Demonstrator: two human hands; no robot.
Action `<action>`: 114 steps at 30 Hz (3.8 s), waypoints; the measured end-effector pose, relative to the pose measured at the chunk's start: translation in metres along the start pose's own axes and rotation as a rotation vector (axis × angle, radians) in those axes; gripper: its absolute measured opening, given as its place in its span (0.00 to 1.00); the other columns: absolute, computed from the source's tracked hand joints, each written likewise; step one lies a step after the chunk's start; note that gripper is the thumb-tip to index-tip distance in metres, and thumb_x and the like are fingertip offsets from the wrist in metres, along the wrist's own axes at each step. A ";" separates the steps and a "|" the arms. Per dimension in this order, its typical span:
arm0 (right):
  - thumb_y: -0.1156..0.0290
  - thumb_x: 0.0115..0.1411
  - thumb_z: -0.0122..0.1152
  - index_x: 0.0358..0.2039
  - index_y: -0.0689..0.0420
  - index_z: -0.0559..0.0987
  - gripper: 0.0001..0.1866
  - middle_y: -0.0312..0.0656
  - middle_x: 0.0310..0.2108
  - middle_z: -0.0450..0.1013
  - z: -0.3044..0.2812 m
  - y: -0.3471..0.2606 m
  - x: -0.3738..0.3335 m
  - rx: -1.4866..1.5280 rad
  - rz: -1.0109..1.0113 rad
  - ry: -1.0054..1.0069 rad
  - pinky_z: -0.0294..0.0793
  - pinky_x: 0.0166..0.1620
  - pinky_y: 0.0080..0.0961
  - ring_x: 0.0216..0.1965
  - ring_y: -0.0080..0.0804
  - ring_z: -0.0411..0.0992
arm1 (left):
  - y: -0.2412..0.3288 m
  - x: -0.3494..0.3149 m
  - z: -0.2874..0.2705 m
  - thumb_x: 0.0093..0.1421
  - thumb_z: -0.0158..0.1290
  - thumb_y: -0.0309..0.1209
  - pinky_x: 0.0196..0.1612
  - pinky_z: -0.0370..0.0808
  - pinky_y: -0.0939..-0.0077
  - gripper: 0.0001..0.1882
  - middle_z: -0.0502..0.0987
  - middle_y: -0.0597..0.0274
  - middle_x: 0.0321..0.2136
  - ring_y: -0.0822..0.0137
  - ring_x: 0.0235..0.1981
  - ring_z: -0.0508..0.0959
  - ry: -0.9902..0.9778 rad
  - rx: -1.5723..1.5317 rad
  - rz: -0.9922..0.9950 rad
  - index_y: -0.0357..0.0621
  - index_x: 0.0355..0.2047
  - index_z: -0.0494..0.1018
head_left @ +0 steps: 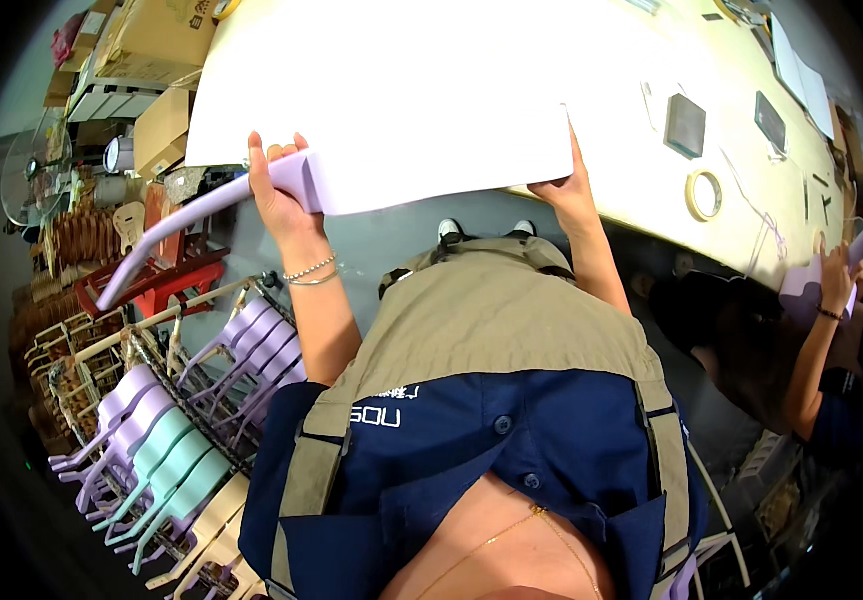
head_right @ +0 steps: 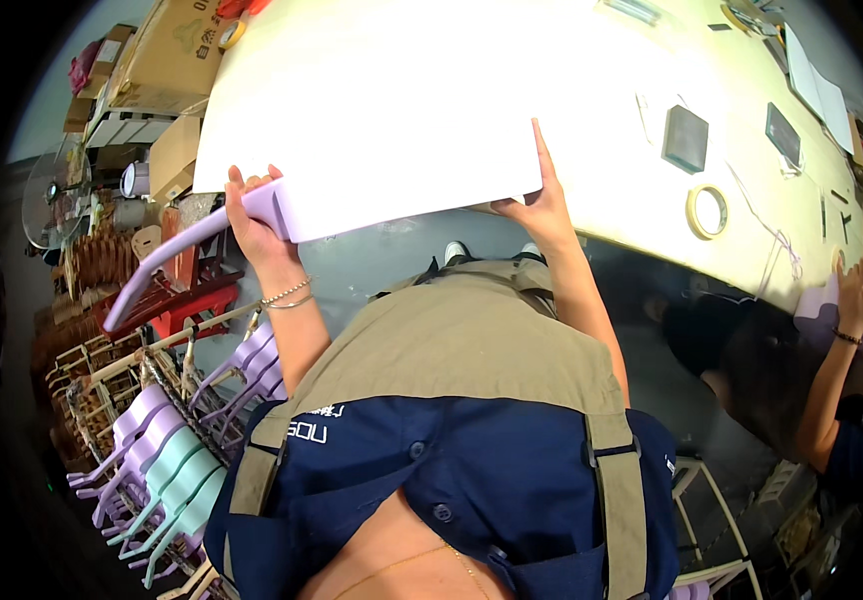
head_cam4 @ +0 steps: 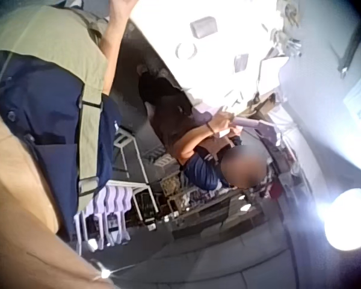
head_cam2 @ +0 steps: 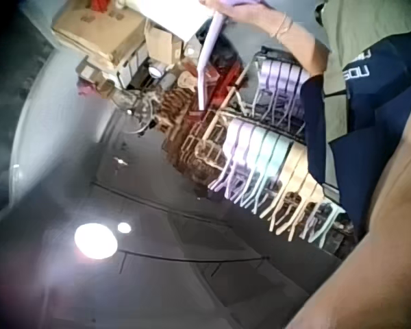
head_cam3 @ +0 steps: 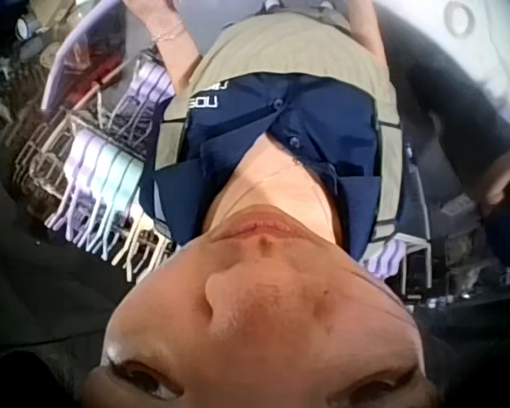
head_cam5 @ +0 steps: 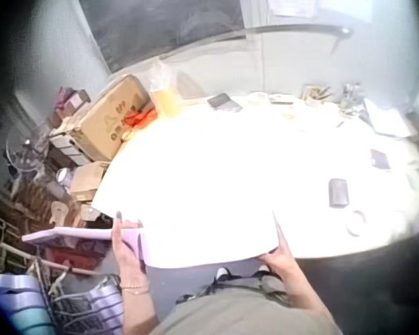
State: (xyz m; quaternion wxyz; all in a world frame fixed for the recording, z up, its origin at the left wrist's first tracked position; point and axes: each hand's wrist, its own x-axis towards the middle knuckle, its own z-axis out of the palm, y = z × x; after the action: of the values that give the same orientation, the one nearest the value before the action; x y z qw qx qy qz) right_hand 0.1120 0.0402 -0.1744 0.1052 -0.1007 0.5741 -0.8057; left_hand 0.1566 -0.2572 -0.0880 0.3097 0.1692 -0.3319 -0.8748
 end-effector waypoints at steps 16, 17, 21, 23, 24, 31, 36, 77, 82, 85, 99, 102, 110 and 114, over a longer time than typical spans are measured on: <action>0.67 0.32 0.76 0.61 0.57 0.55 0.55 0.52 0.62 0.49 0.008 -0.047 -0.001 -1.282 -0.295 0.244 0.53 0.58 0.52 0.62 0.52 0.49 | -0.033 -0.014 0.100 0.54 0.39 0.63 0.57 0.61 0.62 0.44 0.74 0.61 0.31 0.65 0.40 0.74 -0.668 0.421 0.048 0.34 0.54 0.54; 0.65 0.33 0.76 0.61 0.57 0.55 0.54 0.51 0.62 0.49 0.014 -0.050 0.000 -1.317 -0.277 0.242 0.53 0.57 0.55 0.63 0.51 0.48 | -0.036 -0.015 0.103 0.56 0.39 0.60 0.56 0.62 0.62 0.39 0.74 0.58 0.33 0.62 0.43 0.74 -0.704 0.426 0.063 0.34 0.52 0.58; 0.63 0.33 0.76 0.61 0.57 0.55 0.55 0.47 0.63 0.51 0.031 -0.057 0.000 -1.254 -0.304 0.242 0.45 0.58 0.59 0.64 0.50 0.45 | -0.044 -0.023 0.111 0.60 0.41 0.55 0.52 0.66 0.63 0.31 0.74 0.52 0.36 0.58 0.43 0.74 -0.732 0.324 -0.004 0.34 0.44 0.65; 0.63 0.33 0.76 0.61 0.57 0.55 0.55 0.46 0.62 0.52 0.030 -0.056 0.000 -1.212 -0.316 0.250 0.44 0.59 0.59 0.64 0.49 0.45 | -0.043 -0.021 0.113 0.60 0.42 0.53 0.52 0.66 0.64 0.30 0.75 0.51 0.36 0.58 0.43 0.74 -0.782 0.379 0.040 0.34 0.42 0.66; 0.62 0.34 0.75 0.61 0.57 0.55 0.55 0.47 0.62 0.52 0.029 -0.057 0.001 -1.205 -0.322 0.243 0.45 0.58 0.59 0.64 0.50 0.46 | -0.043 -0.020 0.115 0.60 0.42 0.53 0.51 0.66 0.64 0.29 0.75 0.51 0.37 0.58 0.43 0.74 -0.807 0.406 0.063 0.34 0.41 0.67; 0.68 0.34 0.74 0.59 0.55 0.59 0.50 0.53 0.61 0.53 0.043 -0.088 0.000 -0.754 -0.437 0.203 0.57 0.57 0.47 0.60 0.54 0.55 | -0.054 -0.034 0.126 0.59 0.47 0.48 0.51 0.66 0.65 0.25 0.75 0.52 0.36 0.59 0.43 0.74 -0.815 0.432 0.066 0.34 0.39 0.68; 0.75 0.35 0.72 0.49 0.43 0.74 0.36 0.53 0.60 0.55 0.049 -0.107 -0.001 -0.888 -0.563 0.189 0.59 0.57 0.45 0.61 0.54 0.53 | -0.058 -0.044 0.136 0.58 0.46 0.51 0.51 0.67 0.61 0.28 0.75 0.52 0.36 0.57 0.44 0.74 -0.767 0.506 0.095 0.32 0.39 0.68; 0.69 0.41 0.65 0.39 0.52 0.77 0.20 0.47 0.51 0.66 0.068 -0.127 -0.017 -1.512 -0.633 0.492 0.56 0.56 0.56 0.55 0.42 0.63 | -0.073 -0.061 0.149 0.58 0.53 0.39 0.46 0.70 0.68 0.17 0.75 0.53 0.35 0.63 0.39 0.75 -0.802 0.428 0.052 0.35 0.37 0.69; 0.61 0.46 0.60 0.39 0.51 0.78 0.18 0.46 0.54 0.64 0.073 -0.138 -0.028 -1.726 -0.683 0.396 0.49 0.61 0.52 0.57 0.42 0.62 | -0.079 -0.063 0.154 0.59 0.51 0.40 0.46 0.71 0.69 0.20 0.76 0.50 0.35 0.62 0.39 0.76 -0.819 0.440 0.097 0.32 0.38 0.69; 0.59 0.42 0.65 0.32 0.50 0.80 0.16 0.45 0.52 0.66 0.061 -0.146 -0.044 -1.478 -0.680 0.328 0.49 0.61 0.50 0.55 0.42 0.64 | -0.079 -0.061 0.154 0.59 0.51 0.41 0.45 0.71 0.68 0.20 0.76 0.51 0.35 0.62 0.38 0.75 -0.822 0.448 0.105 0.32 0.38 0.69; 0.55 0.55 0.58 0.47 0.54 0.74 0.22 0.52 0.54 0.62 -0.008 -0.106 -0.039 -1.001 -0.338 0.482 0.52 0.58 0.48 0.57 0.47 0.58 | -0.071 -0.051 0.154 0.61 0.49 0.41 0.44 0.69 0.74 0.16 0.77 0.54 0.33 0.66 0.37 0.76 -0.763 0.443 0.076 0.38 0.36 0.69; 0.66 0.53 0.62 0.39 0.56 0.78 0.13 0.49 0.49 0.67 0.003 -0.112 -0.035 -0.685 -0.400 0.416 0.62 0.54 0.36 0.53 0.42 0.64 | -0.071 -0.047 0.152 0.61 0.47 0.45 0.49 0.68 0.70 0.20 0.77 0.53 0.32 0.65 0.37 0.76 -0.783 0.442 0.095 0.37 0.34 0.70; 0.85 0.38 0.67 0.23 0.56 0.71 0.15 0.32 0.23 0.71 0.034 -0.126 -0.030 -0.526 -0.521 0.413 0.66 0.32 0.23 0.29 0.27 0.65 | -0.067 -0.049 0.143 0.58 0.44 0.53 0.56 0.63 0.58 0.27 0.74 0.56 0.30 0.61 0.35 0.77 -0.875 0.517 0.211 0.36 0.35 0.67; 0.83 0.37 0.68 0.23 0.55 0.71 0.15 0.31 0.22 0.71 0.036 -0.130 -0.029 -0.709 -0.676 0.381 0.65 0.30 0.23 0.27 0.28 0.63 | -0.065 -0.059 0.142 0.57 0.41 0.58 0.57 0.63 0.54 0.30 0.73 0.55 0.30 0.61 0.36 0.77 -0.888 0.598 0.279 0.38 0.34 0.66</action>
State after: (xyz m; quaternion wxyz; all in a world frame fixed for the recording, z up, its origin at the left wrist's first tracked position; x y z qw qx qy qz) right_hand 0.1432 0.0577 -0.0410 -0.3077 -0.1613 0.7560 -0.5548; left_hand 0.1020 -0.1128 -0.0242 0.1914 -0.1809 -0.6840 -0.6803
